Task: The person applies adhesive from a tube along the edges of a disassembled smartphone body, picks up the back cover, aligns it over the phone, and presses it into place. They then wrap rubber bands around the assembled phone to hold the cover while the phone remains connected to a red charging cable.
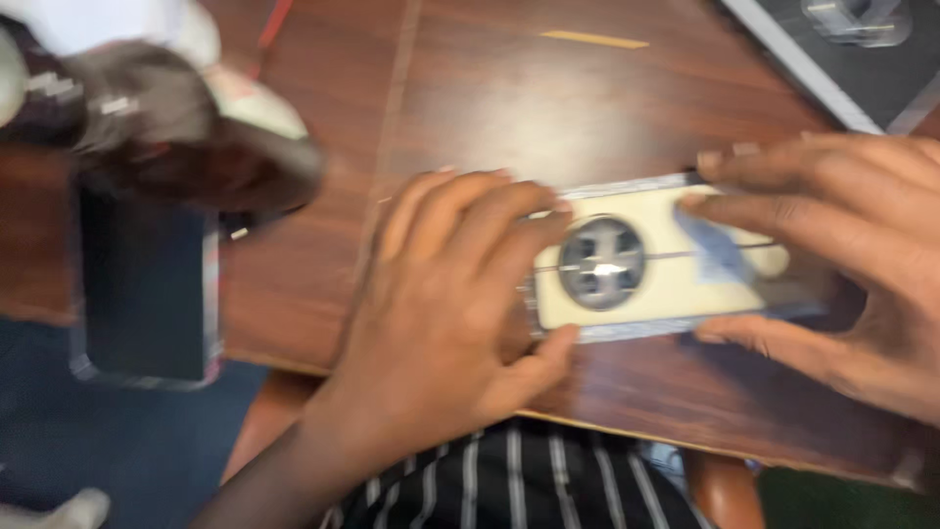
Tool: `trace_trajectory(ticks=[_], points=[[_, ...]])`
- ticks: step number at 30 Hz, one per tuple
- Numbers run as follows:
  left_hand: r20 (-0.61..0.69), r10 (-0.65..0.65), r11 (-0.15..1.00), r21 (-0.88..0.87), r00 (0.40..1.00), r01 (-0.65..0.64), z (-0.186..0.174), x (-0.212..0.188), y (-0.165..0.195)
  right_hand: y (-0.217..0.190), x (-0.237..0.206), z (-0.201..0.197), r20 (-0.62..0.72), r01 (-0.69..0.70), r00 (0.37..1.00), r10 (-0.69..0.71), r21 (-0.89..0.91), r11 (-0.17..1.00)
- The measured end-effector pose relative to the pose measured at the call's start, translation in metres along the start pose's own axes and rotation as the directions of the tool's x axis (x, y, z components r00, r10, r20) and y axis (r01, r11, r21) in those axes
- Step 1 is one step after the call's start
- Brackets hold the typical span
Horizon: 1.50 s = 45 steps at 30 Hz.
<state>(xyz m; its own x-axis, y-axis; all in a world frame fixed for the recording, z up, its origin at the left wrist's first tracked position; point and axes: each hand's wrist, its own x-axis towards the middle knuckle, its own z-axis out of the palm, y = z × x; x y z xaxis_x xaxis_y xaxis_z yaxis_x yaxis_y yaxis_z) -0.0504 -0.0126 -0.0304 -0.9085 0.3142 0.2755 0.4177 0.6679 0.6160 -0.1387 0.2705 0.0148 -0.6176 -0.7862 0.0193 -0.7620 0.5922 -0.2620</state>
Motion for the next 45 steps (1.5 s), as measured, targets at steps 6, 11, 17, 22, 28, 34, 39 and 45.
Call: trace_trajectory(ticks=[6,11,17,22,28,34,39,45], points=[[-0.009,0.030,0.999,0.029,1.000,-0.029,0.001,0.007,0.008,0.002,-0.077,-0.028,-0.262,-0.449,0.822,0.506,0.251,0.858],[-0.040,0.052,0.995,0.083,0.998,-0.049,0.005,0.006,0.014,-0.044,-0.099,0.010,-0.465,-0.437,0.799,0.382,-0.011,0.900],[0.002,0.067,0.987,0.145,0.998,-0.066,0.005,0.005,0.024,-0.074,-0.084,0.031,-0.432,-0.464,0.801,0.414,-0.011,0.886],[0.062,0.126,0.974,0.183,0.990,-0.135,0.000,0.011,0.032,-0.075,-0.085,0.026,-0.422,-0.465,0.808,0.412,-0.025,0.885],[0.066,0.078,0.996,0.042,0.995,-0.081,-0.027,0.014,0.025,-0.076,-0.083,0.027,-0.427,-0.454,0.820,0.382,-0.078,0.888],[-0.100,-0.093,0.995,0.035,0.991,0.097,-0.044,-0.001,0.027,-0.073,-0.091,0.033,-0.414,-0.451,0.831,0.371,-0.110,0.886],[-0.037,-0.029,0.997,0.076,0.999,0.032,-0.021,-0.013,0.035,-0.077,-0.090,0.036,-0.414,-0.493,0.809,0.417,-0.093,0.865],[0.000,-0.065,0.974,0.218,0.998,0.064,-0.013,-0.006,0.032,-0.082,-0.087,0.033,-0.446,-0.460,0.810,0.380,-0.082,0.884]])
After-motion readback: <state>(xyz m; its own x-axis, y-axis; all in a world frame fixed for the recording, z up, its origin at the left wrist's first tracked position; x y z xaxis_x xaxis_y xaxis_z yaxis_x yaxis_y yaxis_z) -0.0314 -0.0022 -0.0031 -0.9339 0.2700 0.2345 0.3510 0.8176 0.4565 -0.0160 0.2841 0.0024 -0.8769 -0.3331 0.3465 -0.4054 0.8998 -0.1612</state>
